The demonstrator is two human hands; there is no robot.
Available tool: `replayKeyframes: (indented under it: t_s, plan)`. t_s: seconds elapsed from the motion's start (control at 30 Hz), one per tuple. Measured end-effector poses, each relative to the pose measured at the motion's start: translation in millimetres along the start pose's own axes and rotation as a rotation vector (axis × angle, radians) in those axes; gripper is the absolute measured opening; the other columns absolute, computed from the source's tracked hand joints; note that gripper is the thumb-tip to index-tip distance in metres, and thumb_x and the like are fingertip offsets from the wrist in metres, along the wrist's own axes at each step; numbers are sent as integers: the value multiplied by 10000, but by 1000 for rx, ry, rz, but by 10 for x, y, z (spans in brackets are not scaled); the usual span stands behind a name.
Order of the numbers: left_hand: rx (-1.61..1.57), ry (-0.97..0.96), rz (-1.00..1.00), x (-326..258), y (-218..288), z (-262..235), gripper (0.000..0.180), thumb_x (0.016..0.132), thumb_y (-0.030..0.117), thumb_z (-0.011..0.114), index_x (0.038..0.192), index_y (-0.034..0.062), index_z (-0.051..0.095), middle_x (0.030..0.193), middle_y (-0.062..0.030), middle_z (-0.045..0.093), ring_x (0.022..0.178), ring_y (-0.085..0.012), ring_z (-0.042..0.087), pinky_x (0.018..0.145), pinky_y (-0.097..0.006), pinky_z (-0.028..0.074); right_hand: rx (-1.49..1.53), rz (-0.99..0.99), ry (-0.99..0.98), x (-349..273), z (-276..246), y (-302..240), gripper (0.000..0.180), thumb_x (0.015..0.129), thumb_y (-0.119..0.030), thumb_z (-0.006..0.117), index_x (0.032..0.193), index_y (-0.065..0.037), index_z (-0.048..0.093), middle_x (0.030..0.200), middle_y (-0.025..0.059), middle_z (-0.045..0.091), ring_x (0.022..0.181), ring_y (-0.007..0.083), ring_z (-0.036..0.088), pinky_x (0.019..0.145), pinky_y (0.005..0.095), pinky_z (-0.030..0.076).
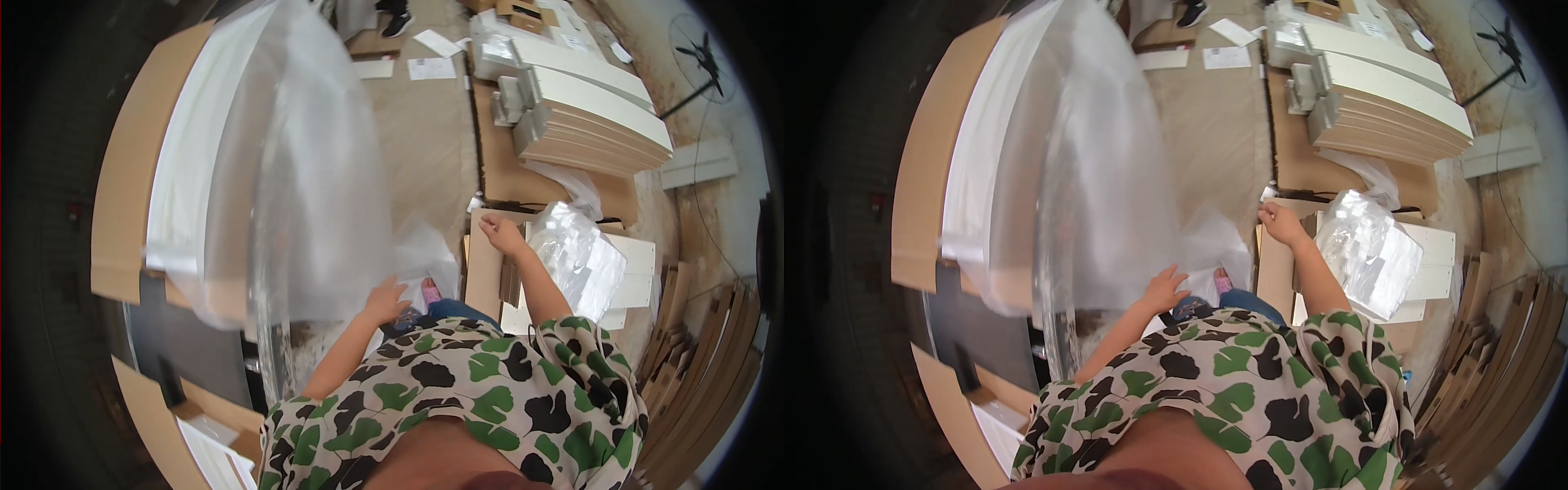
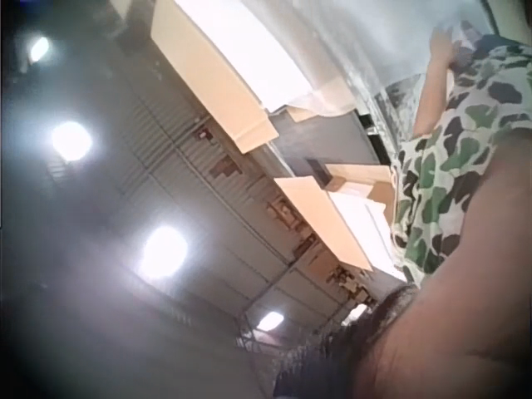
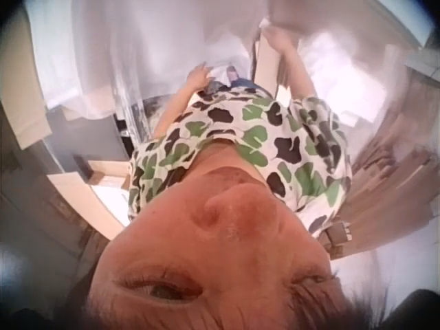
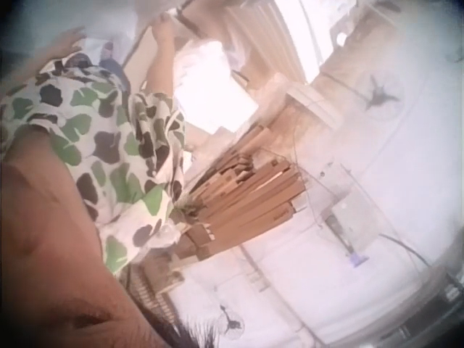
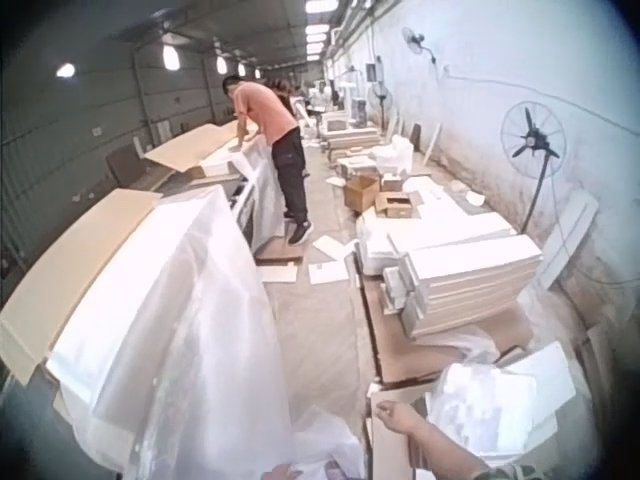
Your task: The person packs furniture components into a box, wrapping white panels with protective foam sheets, placing them inside the cardboard container, and then picking up the box and placing it on a conveyor belt.
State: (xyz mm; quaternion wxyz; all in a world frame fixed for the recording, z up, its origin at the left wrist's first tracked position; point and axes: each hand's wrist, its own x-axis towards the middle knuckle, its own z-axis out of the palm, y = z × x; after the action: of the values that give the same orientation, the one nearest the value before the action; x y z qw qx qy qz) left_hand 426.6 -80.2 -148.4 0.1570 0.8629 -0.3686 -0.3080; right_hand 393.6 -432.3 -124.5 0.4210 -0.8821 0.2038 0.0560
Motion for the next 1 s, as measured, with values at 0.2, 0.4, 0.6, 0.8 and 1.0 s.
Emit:
replayKeyframes:
  t_s: [0.2,0.4,0.6,0.8,1.0]
  plan:
    - [325,-259,-368,639,-964,-413,494,782,432,558,1189,156,505,1353,-168,313,1232,-340,313,969,-486,304,-324,422,-26,-711,-125,1234,337,805,-345,515,820,-22,611,860,214,599,821,373,573,724,424,458]
    - [33,-363,-459,1186,-1450,-522,493,787,452,549,1121,90,547,1096,-175,535,974,-330,535,840,-416,421,-275,673,-307,-1237,10,1914,368,749,-412,583,824,-57,645,663,141,626,642,299,617,613,381,493]
    - [-1175,-2,-708,2127,-1574,-804,426,844,418,485,922,15,599,726,-80,594,679,-168,576,620,-302,452,-143,582,67,369,-215,1581,396,767,-376,564,864,1,638,675,164,626,628,269,619,614,363,493]
    - [-1237,131,-480,3516,-1411,-2211,345,855,358,503,883,26,594,772,-50,594,668,-118,559,596,-244,447,-220,458,-88,2580,-1017,752,366,764,-388,539,880,-55,635,852,212,610,775,344,606,711,420,465]
    - [-1052,40,-442,4738,-1280,-3141,336,848,347,518,895,22,585,797,-49,593,708,-123,562,618,-246,445,246,376,535,3574,-1577,705,407,766,-292,642,1027,13,575,722,68,595,602,103,524,563,254,443]
